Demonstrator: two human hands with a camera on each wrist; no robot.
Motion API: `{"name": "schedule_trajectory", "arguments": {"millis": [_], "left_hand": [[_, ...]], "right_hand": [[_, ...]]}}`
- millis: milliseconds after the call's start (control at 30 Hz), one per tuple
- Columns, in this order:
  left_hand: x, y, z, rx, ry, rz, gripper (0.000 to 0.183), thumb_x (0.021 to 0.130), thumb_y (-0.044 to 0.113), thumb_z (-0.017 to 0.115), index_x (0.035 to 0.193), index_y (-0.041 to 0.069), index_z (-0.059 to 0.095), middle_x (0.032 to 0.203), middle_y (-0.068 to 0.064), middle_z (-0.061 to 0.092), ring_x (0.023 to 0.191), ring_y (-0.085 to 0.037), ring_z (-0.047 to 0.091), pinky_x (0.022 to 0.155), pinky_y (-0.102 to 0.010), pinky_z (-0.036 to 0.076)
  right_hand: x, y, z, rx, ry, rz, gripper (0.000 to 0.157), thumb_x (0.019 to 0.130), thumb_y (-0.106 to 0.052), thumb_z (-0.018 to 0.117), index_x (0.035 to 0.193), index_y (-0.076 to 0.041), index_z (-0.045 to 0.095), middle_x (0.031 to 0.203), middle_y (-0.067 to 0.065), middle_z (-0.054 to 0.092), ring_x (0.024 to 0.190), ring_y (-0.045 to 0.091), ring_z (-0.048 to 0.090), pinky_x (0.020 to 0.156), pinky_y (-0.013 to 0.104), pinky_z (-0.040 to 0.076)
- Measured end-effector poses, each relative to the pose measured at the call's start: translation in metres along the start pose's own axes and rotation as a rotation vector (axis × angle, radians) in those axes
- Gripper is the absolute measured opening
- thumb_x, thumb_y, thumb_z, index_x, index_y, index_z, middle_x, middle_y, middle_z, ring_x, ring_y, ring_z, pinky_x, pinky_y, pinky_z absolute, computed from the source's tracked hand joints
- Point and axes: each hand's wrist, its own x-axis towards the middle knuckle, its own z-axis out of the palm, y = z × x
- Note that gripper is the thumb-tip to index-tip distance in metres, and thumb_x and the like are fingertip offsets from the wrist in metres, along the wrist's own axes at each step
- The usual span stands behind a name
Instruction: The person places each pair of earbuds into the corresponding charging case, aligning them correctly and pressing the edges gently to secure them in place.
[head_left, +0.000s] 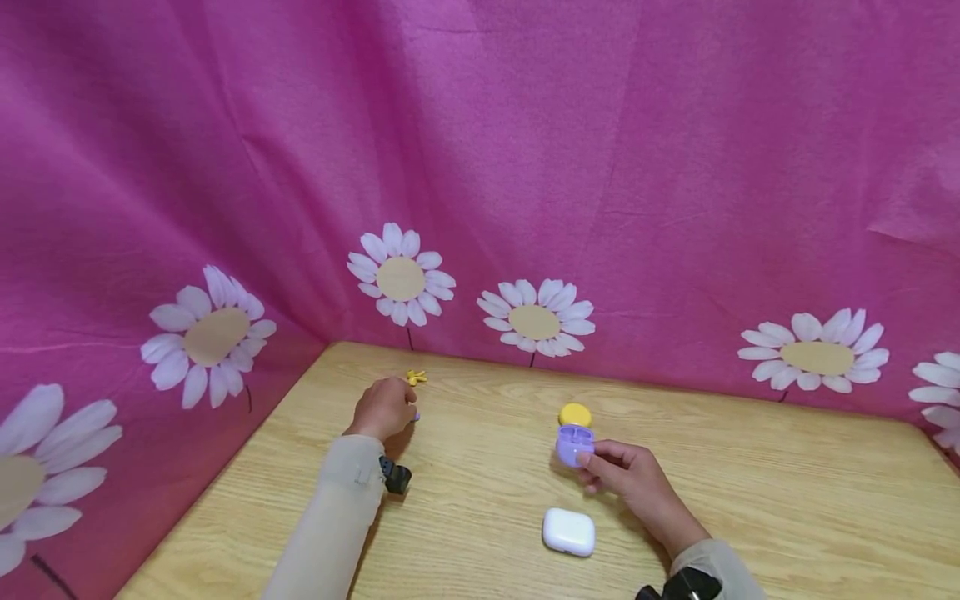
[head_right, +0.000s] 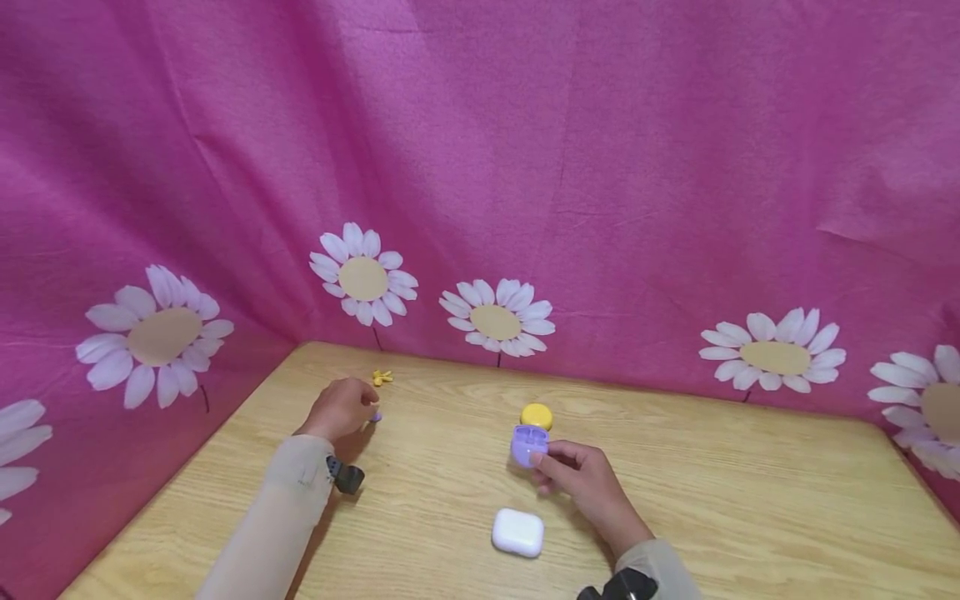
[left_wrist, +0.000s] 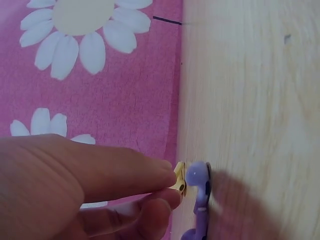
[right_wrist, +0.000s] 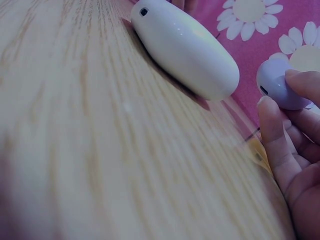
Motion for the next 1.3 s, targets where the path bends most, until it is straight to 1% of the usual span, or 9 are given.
{"name": "schedule_trajectory", "arguments": {"millis": [167,367,600,700,800,933,1133,1233,1300], "left_hand": [[0.000,0.003,0.003,0.010,-0.025,0.012,0.024,0.089,0.011,0.064,0.112,0.007,0.072,0.113,-0.009,0.067,0.100,-0.029,0.062,0.083,-0.044,0.051],[0.000,0.002,0.007,0.072,-0.014,0.050,0.020,0.088,0.007,0.064,0.105,0.010,0.074,0.111,-0.008,0.068,0.098,-0.031,0.064,0.082,-0.046,0.051],[0.000,0.001,0.007,0.103,-0.031,0.051,0.006,0.089,0.009,0.067,0.089,0.011,0.073,0.098,-0.005,0.067,0.085,-0.025,0.061,0.073,-0.041,0.050],[0.001,0.000,0.007,0.108,-0.028,0.056,0.006,0.089,0.010,0.067,0.092,0.011,0.073,0.101,-0.005,0.068,0.089,-0.025,0.062,0.075,-0.042,0.051],[0.000,-0.002,0.007,0.108,-0.025,0.065,0.011,0.089,0.010,0.067,0.099,0.011,0.073,0.107,-0.007,0.068,0.094,-0.028,0.063,0.079,-0.044,0.051],[0.001,-0.001,0.007,0.109,-0.027,0.089,0.015,0.089,0.008,0.067,0.102,0.010,0.073,0.108,-0.008,0.068,0.096,-0.029,0.063,0.080,-0.044,0.051],[0.001,-0.001,0.011,0.117,-0.038,0.110,0.015,0.088,0.007,0.068,0.102,0.010,0.072,0.103,-0.006,0.068,0.094,-0.027,0.062,0.079,-0.043,0.051],[-0.002,0.003,0.011,0.117,-0.067,0.128,0.012,0.088,0.007,0.069,0.099,0.010,0.071,0.099,-0.005,0.067,0.089,-0.025,0.062,0.076,-0.041,0.051],[-0.004,0.008,0.012,0.119,-0.092,0.151,0.008,0.087,0.006,0.069,0.094,0.010,0.069,0.093,-0.003,0.066,0.082,-0.022,0.060,0.072,-0.039,0.050]], "right_hand": [[0.000,0.000,0.000,0.006,0.003,0.004,0.036,0.091,-0.015,0.068,0.112,0.013,0.062,0.086,0.017,0.068,0.075,0.016,0.066,0.067,0.032,0.057],[-0.001,-0.001,0.000,0.019,0.001,0.003,0.036,0.091,-0.015,0.068,0.112,0.013,0.061,0.088,0.017,0.068,0.075,0.017,0.066,0.068,0.034,0.057],[-0.002,-0.002,-0.001,-0.009,-0.004,-0.002,0.036,0.092,-0.017,0.067,0.112,0.013,0.062,0.087,0.018,0.068,0.074,0.017,0.066,0.069,0.033,0.057],[-0.001,-0.002,-0.001,0.002,0.006,-0.001,0.036,0.092,-0.016,0.067,0.113,0.013,0.061,0.087,0.017,0.068,0.074,0.017,0.066,0.068,0.033,0.057],[-0.001,-0.002,0.001,0.008,0.001,-0.004,0.036,0.092,-0.014,0.067,0.114,0.014,0.061,0.087,0.017,0.069,0.075,0.018,0.067,0.068,0.033,0.057],[0.000,-0.002,0.000,0.013,-0.003,-0.005,0.037,0.092,-0.015,0.067,0.115,0.014,0.060,0.087,0.016,0.069,0.076,0.017,0.067,0.068,0.033,0.057],[0.000,-0.003,0.000,0.020,-0.013,0.004,0.037,0.092,-0.015,0.067,0.115,0.013,0.060,0.089,0.017,0.069,0.077,0.017,0.067,0.068,0.033,0.057],[0.000,-0.003,-0.001,0.019,-0.019,0.006,0.038,0.092,-0.016,0.067,0.115,0.013,0.060,0.089,0.018,0.068,0.078,0.017,0.067,0.069,0.033,0.057],[-0.001,-0.003,-0.002,0.017,-0.013,0.011,0.038,0.091,-0.017,0.068,0.114,0.013,0.061,0.089,0.018,0.068,0.078,0.017,0.067,0.069,0.033,0.057]]}}
